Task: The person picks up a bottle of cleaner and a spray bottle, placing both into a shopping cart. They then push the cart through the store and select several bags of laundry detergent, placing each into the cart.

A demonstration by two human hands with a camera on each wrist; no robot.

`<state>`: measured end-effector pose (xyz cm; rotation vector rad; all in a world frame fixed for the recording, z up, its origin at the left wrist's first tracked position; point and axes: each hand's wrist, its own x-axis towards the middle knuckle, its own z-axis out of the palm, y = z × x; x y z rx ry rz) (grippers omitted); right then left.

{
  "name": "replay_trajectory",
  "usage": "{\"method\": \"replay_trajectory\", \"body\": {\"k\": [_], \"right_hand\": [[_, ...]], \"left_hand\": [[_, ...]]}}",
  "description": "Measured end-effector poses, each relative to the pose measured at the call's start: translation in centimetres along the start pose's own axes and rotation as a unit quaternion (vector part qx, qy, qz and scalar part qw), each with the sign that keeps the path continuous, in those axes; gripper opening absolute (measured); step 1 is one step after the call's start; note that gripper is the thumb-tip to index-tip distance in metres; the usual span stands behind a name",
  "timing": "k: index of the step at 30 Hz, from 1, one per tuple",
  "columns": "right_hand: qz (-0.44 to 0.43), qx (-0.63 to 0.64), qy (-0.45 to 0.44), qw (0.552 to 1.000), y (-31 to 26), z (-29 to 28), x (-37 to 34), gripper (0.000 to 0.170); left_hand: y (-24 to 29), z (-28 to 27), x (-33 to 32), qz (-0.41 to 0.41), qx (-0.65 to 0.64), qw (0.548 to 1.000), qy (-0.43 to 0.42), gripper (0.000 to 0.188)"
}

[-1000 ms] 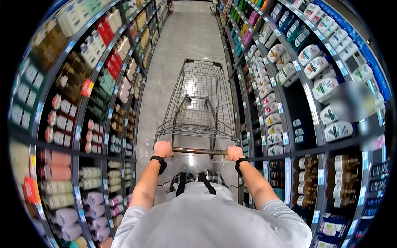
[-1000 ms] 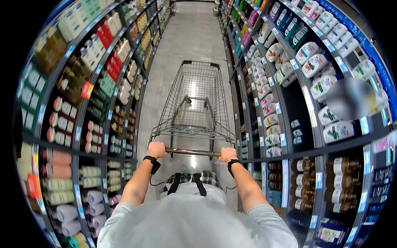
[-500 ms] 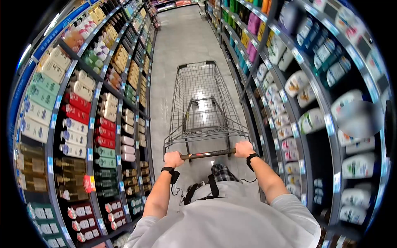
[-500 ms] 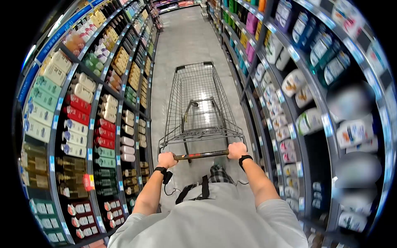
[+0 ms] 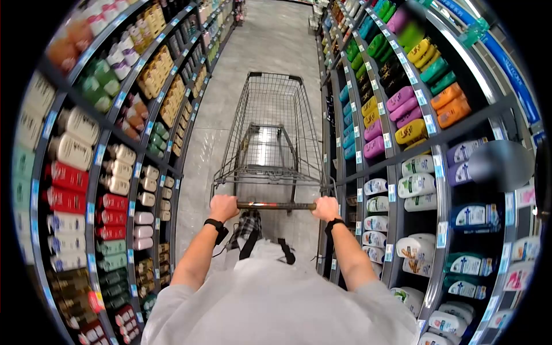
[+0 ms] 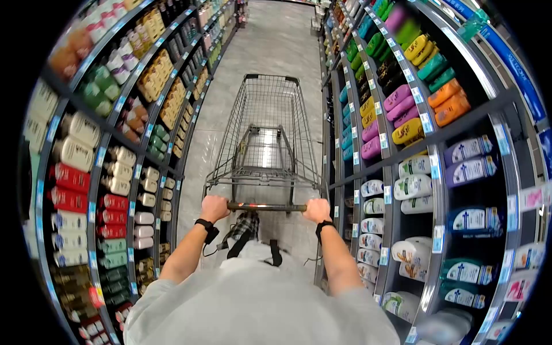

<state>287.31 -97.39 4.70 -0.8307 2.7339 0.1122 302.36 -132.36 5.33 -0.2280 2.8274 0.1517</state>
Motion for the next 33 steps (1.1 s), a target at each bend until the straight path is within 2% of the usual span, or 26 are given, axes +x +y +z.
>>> {"method": "replay_trajectory", "body": {"k": [3,8,9,11,17,18,19,22,25,27,29,33], "right_hand": [[0.015,0.005,-0.026,1.0,2.0,-2.4,7.9,0.016],[0.027,0.016,-0.006,0.999,5.3,-5.0,20.0,0.016],[0.029,0.011,-0.03,0.999,5.5,-7.0,22.1,0.018],[0.015,-0.032,-0.041,0.999,7.4,-6.7,27.4,0.021],[0.0,-0.027,0.023,0.999,15.7,-12.2,44.2,0.019],[0.008,-0.011,0.047,0.999,17.1,-13.1,47.1,0.019],[0.028,0.006,0.044,0.999,18.2,-14.2,50.0,0.018],[0.018,0.004,0.01,1.0,20.9,-18.0,58.0,0.016],[-0.003,0.016,-0.001,1.0,23.0,-19.2,65.6,0.015],[-0.008,0.01,0.0,1.0,24.0,-19.9,69.9,0.018],[-0.009,0.005,-0.002,1.0,24.7,-21.1,74.0,0.021],[-0.022,0.015,0.034,0.999,26.3,-24.4,83.4,0.022]], "left_hand": [[-1.6,-2.8,8.7,0.009,0.008,1.0,0.004,0.015],[-4.3,-7.5,22.4,0.014,-0.007,1.0,-0.009,0.02],[-5.0,-8.5,25.5,0.018,0.009,1.0,-0.009,0.02],[-5.9,-9.7,30.6,0.019,0.022,0.999,-0.018,0.021],[-5.1,-15.3,47.7,0.017,-0.004,1.0,-0.015,0.024],[-4.7,-16.4,50.2,0.005,-0.014,0.999,-0.039,0.025],[-4.7,-18.1,53.1,-0.009,-0.021,0.998,-0.057,0.027],[-5.8,-20.8,61.0,-0.002,-0.024,0.995,-0.095,0.03],[-7.3,-22.5,67.5,-0.003,-0.018,0.998,-0.061,0.027],[-8.1,-23.8,71.9,-0.014,-0.003,0.997,-0.079,0.026],[-9.4,-24.9,76.2,-0.001,0.011,0.998,-0.064,0.026],[-11.7,-28.5,86.1,0.006,0.004,0.999,-0.036,0.025]]}}
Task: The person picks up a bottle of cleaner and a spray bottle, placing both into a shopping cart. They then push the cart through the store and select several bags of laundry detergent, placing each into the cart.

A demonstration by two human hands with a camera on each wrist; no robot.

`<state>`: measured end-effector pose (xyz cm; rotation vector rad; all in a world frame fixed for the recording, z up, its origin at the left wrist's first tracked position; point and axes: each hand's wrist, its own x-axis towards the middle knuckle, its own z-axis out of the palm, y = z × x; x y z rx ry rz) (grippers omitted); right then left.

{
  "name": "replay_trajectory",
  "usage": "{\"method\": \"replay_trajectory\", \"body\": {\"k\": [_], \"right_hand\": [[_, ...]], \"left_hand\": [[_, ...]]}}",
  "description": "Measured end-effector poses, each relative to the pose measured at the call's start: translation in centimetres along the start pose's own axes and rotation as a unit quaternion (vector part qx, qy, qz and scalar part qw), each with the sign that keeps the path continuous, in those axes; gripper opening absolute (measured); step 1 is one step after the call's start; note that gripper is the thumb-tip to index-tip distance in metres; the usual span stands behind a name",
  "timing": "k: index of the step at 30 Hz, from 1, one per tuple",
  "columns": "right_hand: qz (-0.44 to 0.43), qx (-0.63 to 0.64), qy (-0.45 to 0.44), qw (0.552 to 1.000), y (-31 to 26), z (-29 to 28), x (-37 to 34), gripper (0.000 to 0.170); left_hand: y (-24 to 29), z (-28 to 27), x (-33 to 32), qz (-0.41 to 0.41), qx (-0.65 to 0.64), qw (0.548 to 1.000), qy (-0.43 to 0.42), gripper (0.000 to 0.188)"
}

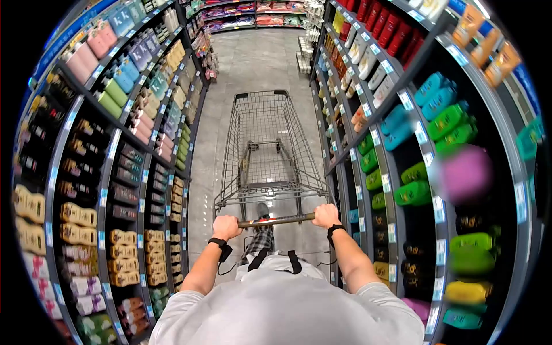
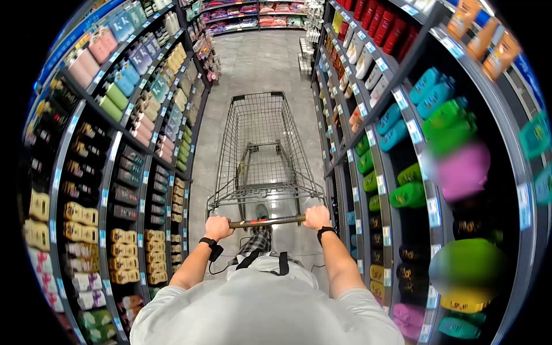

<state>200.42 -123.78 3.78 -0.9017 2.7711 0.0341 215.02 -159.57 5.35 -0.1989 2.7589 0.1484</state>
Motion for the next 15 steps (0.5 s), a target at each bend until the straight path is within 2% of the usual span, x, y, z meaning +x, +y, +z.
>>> {"method": "replay_trajectory", "body": {"k": [2,4,6,11,15], "right_hand": [[0.007,0.017,0.004,1.0,1.6,-0.3,5.7,0.021],[0.017,0.011,0.005,1.0,2.4,-2.5,11.2,0.02],[0.032,0.002,-0.046,0.998,3.8,-3.7,17.0,0.02],[0.048,0.006,-0.089,0.995,6.6,-6.7,29.4,0.022],[0.009,-0.035,-0.061,0.997,8.7,-10.0,38.0,0.022]], "left_hand": [[-1.0,-3.2,4.9,-0.005,0.004,1.0,0.01,0.025],[-3.0,-4.1,11.0,-0.01,0.005,1.0,0.008,0.025],[-4.8,-5.7,16.9,-0.005,0.016,1.0,0.01,0.023],[-8.2,-10.0,30.2,-0.013,0.016,0.999,-0.037,0.028],[-10.0,-14.8,38.9,-0.017,0.016,0.999,-0.036,0.028]]}}
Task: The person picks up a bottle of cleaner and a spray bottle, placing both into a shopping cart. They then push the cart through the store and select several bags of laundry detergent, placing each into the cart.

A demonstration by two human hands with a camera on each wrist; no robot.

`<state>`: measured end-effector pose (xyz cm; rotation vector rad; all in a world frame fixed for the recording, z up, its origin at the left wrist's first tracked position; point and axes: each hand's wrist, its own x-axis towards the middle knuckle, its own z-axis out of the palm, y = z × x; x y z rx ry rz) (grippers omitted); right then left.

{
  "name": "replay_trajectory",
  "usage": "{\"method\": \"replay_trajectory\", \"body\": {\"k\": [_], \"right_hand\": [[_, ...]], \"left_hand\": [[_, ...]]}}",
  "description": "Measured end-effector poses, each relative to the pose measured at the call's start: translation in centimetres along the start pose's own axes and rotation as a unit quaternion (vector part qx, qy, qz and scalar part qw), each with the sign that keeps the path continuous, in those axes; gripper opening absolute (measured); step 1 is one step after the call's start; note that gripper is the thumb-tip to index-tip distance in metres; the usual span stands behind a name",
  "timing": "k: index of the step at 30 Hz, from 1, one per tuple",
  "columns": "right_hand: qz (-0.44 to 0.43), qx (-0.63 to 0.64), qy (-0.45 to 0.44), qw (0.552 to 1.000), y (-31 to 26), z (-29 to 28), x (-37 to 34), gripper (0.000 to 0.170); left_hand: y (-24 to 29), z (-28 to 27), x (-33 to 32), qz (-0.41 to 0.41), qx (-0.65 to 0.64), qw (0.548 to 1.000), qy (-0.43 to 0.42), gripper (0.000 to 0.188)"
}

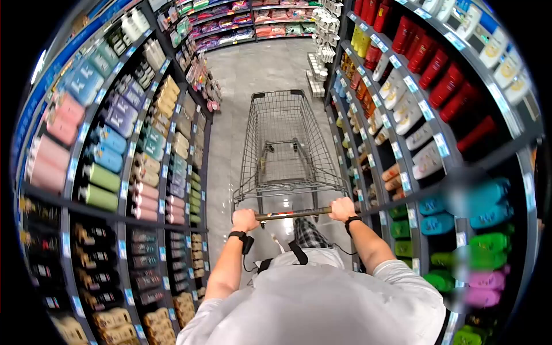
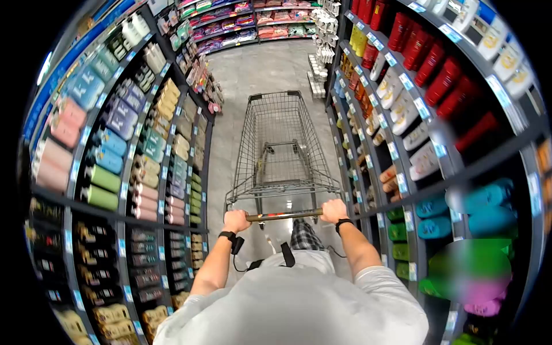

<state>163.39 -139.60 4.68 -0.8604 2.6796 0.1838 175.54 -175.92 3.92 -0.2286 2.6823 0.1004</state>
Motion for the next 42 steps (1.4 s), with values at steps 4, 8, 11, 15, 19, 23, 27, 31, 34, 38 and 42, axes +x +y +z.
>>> {"method": "replay_trajectory", "body": {"k": [4,8,11,15,19,23,27,31,34,38,42], "right_hand": [[-0.017,-0.005,0.059,0.998,4.0,-1.5,10.4,0.023],[0.008,-0.016,0.03,0.999,9.5,-6.1,22.0,0.019],[-0.005,-0.006,-0.002,1.0,12.3,-8.3,31.4,0.021],[0.022,-0.03,-0.045,0.998,13.6,-13.1,39.3,0.028],[-0.014,0.008,-0.011,1.0,15.4,-15.4,47.7,0.023],[-0.004,0.01,-0.038,0.999,17.3,-18.2,57.9,0.021],[-0.003,0.019,0.008,1.0,19.5,-20.7,68.1,0.022],[0.003,-0.005,-0.063,0.998,20.7,-24.0,77.3,0.025],[-0.01,-0.01,-0.081,0.997,21.9,-27.0,83.2,0.03],[-0.004,-0.01,-0.056,0.998,25.6,-32.7,93.2,0.026],[0.005,-0.031,0.019,0.999,31.4,-35.1,106.0,0.019]], "left_hand": [[-1.0,-4.3,9.1,0.001,0.001,1.0,0.031,0.026],[-0.4,-9.1,18.8,-0.026,-0.028,0.997,0.06,0.025],[-1.4,-12.2,26.0,-0.049,-0.029,0.998,0.041,0.026],[-3.5,-17.2,33.1,-0.058,-0.03,0.998,0.002,0.029],[-5.9,-21.2,40.4,-0.063,-0.052,0.997,0.003,0.027],[-9.0,-24.6,49.9,-0.04,-0.047,0.997,0.054,0.021],[-12.3,-28.8,60.2,-0.041,-0.049,0.996,0.06,0.02],[-15.2,-33.3,69.0,-0.034,-0.056,0.998,0.021,0.022],[-17.2,-36.8,75.1,-0.03,-0.049,0.998,0.023,0.024],[-17.6,-41.4,85.4,-0.049,-0.077,0.996,0.007,0.03],[-18.3,-46.1,93.7,0.108,-0.187,0.949,0.231,0.046]]}}
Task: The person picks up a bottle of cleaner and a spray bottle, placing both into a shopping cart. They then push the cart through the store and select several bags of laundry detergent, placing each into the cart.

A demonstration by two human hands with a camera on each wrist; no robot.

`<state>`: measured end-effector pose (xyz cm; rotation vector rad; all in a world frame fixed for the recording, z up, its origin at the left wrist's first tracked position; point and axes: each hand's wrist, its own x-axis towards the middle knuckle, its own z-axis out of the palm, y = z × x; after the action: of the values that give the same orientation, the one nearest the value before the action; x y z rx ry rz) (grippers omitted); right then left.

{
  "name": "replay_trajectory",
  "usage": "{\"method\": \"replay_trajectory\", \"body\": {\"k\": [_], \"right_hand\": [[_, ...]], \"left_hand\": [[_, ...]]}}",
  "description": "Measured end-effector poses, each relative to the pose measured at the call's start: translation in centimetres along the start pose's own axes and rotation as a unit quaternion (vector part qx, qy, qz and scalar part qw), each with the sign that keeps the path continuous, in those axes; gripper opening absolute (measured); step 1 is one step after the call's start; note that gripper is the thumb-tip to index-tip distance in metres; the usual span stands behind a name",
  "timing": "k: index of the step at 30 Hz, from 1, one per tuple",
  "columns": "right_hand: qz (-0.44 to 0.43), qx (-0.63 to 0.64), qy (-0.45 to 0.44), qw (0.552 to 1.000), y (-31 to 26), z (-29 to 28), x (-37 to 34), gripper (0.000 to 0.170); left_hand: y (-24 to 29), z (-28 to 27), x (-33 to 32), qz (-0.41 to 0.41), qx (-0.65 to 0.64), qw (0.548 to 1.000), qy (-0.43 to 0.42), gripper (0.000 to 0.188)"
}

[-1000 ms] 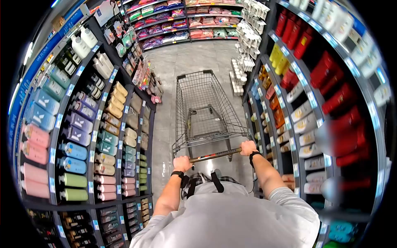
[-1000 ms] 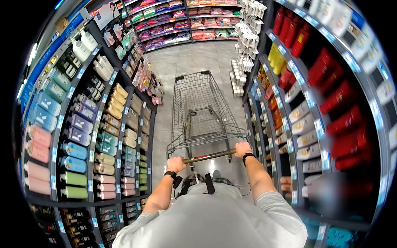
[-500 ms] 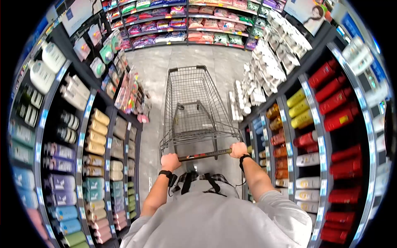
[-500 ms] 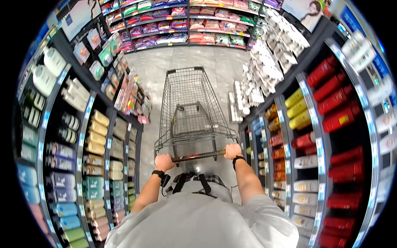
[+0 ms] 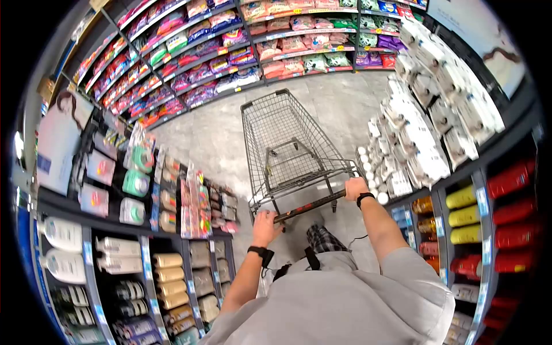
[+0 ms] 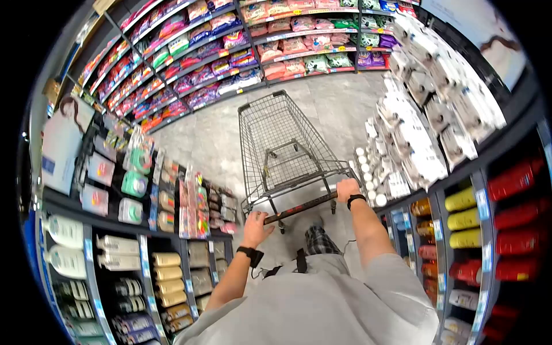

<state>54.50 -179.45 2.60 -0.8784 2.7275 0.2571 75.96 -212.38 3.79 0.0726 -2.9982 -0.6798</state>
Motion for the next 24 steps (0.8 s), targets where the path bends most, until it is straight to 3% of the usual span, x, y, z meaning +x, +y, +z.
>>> {"method": "replay_trajectory", "body": {"k": [1,3,5,7,9,12,13,16,17,23,24], "right_hand": [[-0.001,0.006,0.006,1.0,1.2,-0.1,3.0,0.019],[0.044,-0.021,-0.085,0.995,2.6,-0.7,9.2,0.018],[0.035,0.008,-0.105,0.994,3.3,-4.3,13.2,0.017],[0.03,0.027,-0.017,0.999,4.7,-1.3,17.6,0.019],[0.067,0.01,-0.071,0.995,4.6,-5.3,19.6,0.017],[0.072,0.044,-0.001,0.996,6.4,-6.2,23.4,0.015],[0.072,0.042,-0.007,0.996,6.9,-6.2,24.7,0.015],[0.121,0.056,-0.049,0.99,9.1,-7.6,28.1,0.024],[0.137,0.057,-0.067,0.987,9.7,-7.6,29.3,0.025],[0.233,0.126,-0.138,0.954,11.4,-9.9,33.7,0.028],[0.238,0.123,-0.126,0.955,12.0,-9.0,34.7,0.027]], "left_hand": [[0.3,-1.4,2.1,0.011,-0.013,0.999,0.039,0.044],[-1.5,-3.0,5.9,-0.005,-0.021,0.996,0.087,0.043],[-4.6,-4.7,8.6,-0.056,-0.024,0.992,0.111,0.039],[-9.1,-3.9,9.5,-0.165,-0.016,0.982,0.09,0.036],[-12.7,-2.8,9.7,-0.193,0.016,0.979,0.057,0.034],[-16.7,-0.8,10.7,-0.315,0.005,0.948,-0.051,0.037],[-18.3,0.2,11.1,-0.316,0.002,0.947,-0.057,0.037],[-23.4,3.8,13.8,-0.35,-0.062,0.917,-0.183,0.038],[-26.8,6.7,13.8,-0.312,-0.052,0.933,-0.172,0.039],[-27.6,7.1,23.6,-0.305,-0.077,0.909,-0.274,0.04],[-27.8,7.4,25.9,-0.295,-0.065,0.894,-0.33,0.04]]}}
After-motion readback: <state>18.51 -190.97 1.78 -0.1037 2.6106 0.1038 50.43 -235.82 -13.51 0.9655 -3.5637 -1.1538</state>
